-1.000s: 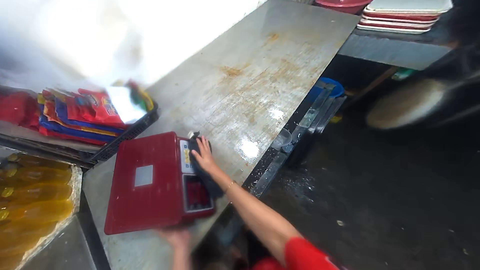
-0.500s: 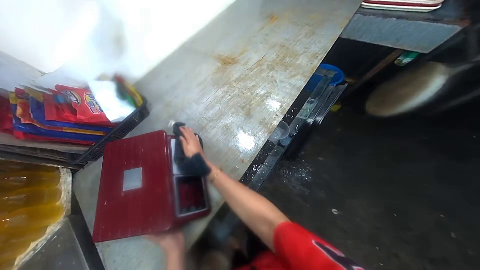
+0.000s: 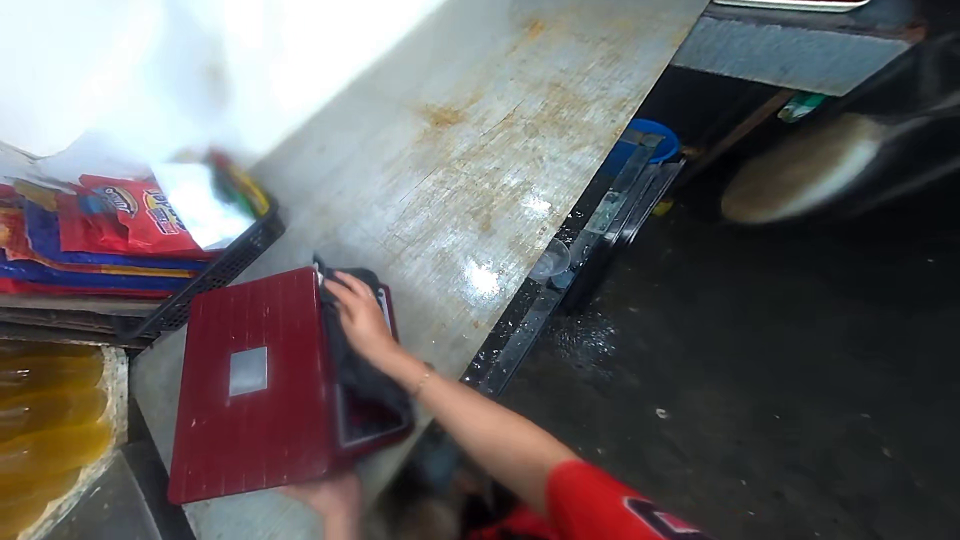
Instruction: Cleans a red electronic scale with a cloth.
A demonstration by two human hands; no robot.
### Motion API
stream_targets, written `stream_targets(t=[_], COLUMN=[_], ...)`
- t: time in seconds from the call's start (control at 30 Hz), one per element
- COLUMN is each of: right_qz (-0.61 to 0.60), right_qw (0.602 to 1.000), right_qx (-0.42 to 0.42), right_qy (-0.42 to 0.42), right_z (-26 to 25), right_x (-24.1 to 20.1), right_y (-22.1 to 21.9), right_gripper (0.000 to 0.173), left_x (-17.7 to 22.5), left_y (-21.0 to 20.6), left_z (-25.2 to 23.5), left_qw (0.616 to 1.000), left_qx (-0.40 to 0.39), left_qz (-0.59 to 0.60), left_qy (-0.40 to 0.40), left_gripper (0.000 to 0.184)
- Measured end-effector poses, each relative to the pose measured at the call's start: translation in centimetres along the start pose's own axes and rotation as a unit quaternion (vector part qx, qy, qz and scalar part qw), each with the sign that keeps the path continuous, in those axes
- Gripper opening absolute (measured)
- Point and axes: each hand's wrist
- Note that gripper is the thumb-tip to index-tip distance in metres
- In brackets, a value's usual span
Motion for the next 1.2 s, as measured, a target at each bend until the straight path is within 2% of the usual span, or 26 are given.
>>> stream_targets(t=[0.07,0.13,0.2,0.27,0.33,0.4,0.47,0.53,0.6,0.67,0.7,0.8,0.87,0.93,1.0,1.1,1.13,1.2], right_qz=[0.021,0.063,0.081,0.077,0.052,0.059,0.086,0.088,0.065,0.052,0.056,0.100,0.104,0.085,0.079,0.099,0.101,0.098], right_qw=[0.999,0.998,0.995,0.997,0.998,0.998,0.990,0.985,0.993,0.996,0.995,0.987,0.985,0.989,0.988,0.984,0.981,0.981], right_qx=[0.027,0.022,0.001,-0.001,-0.010,-0.035,-0.068,-0.086,-0.079,-0.079,-0.082,-0.100,-0.115,-0.123,-0.125,-0.150,-0.160,-0.161], right_qy=[0.027,-0.019,-0.061,-0.016,0.025,-0.006,-0.091,-0.123,-0.066,-0.003,0.000,-0.071,-0.077,-0.017,0.044,-0.007,-0.038,-0.050], right_z=[3.9,6.5,5.3,2.9,2.0,2.2,2.5,1.4,0.0,-0.2,0.1,1.2,0.1,-1.0,-0.6,1.4,1.8,1.2], right_x=[2.5,4.7,2.7,-1.3,-2.6,-0.4,2.2,1.0,-1.8,-1.9,-0.7,3.4,1.6,-1.1,-0.3,4.0,4.2,1.3], right_y=[1.2,3.3,4.0,2.2,1.0,2.4,4.6,5.1,3.3,2.1,2.5,5.0,4.8,3.2,2.5,5.0,5.4,4.9], right_gripper=[0.038,0.033,0.029,0.025,0.026,0.029,0.030,0.032,0.029,0.026,0.027,0.033,0.034,0.033,0.030,0.033,0.035,0.035], left_x=[0.0,0.1,0.1,0.2,0.1,0.2,0.3,0.2,0.3,0.3,0.5,0.8,0.8,0.4,0.3,0.7,0.8,0.6], left_y=[0.0,0.1,-0.1,-0.2,0.1,0.0,0.1,-0.1,-0.1,-0.1,-0.2,-0.2,-0.2,0.0,0.1,-0.2,-0.1,0.0], left_z=[-0.1,0.0,0.1,-0.1,0.0,-0.1,0.0,-0.1,-0.1,0.2,0.2,0.3,0.1,-0.1,0.1,0.3,0.4,0.1], left_qw=[1.000,1.000,1.000,1.000,1.000,1.000,0.999,0.999,0.999,0.999,0.999,0.999,0.999,0.999,0.999,0.999,0.999,0.999], left_qx=[0.000,-0.003,-0.004,-0.003,-0.005,-0.003,-0.002,-0.001,0.000,-0.002,-0.005,-0.010,-0.015,-0.010,-0.002,-0.007,-0.014,-0.018], left_qz=[0.006,0.005,-0.001,-0.004,-0.007,0.004,0.012,0.026,0.025,0.022,0.022,0.024,0.026,0.018,0.012,0.014,0.016,0.022], left_qy=[0.001,0.004,0.004,0.004,0.003,0.016,0.033,0.040,0.039,0.030,0.028,0.034,0.037,0.031,0.031,0.030,0.030,0.030], left_gripper=[0.081,0.084,0.084,0.084,0.083,0.083,0.082,0.079,0.075,0.073,0.073,0.074,0.075,0.075,0.075,0.074,0.075,0.076])
Point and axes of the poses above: each hand's wrist, its own z-axis away from the middle knuckle, its own y-axis out of the back of the hand, x = y × z, and after that the axes turned 15 degrees about y, right-handed
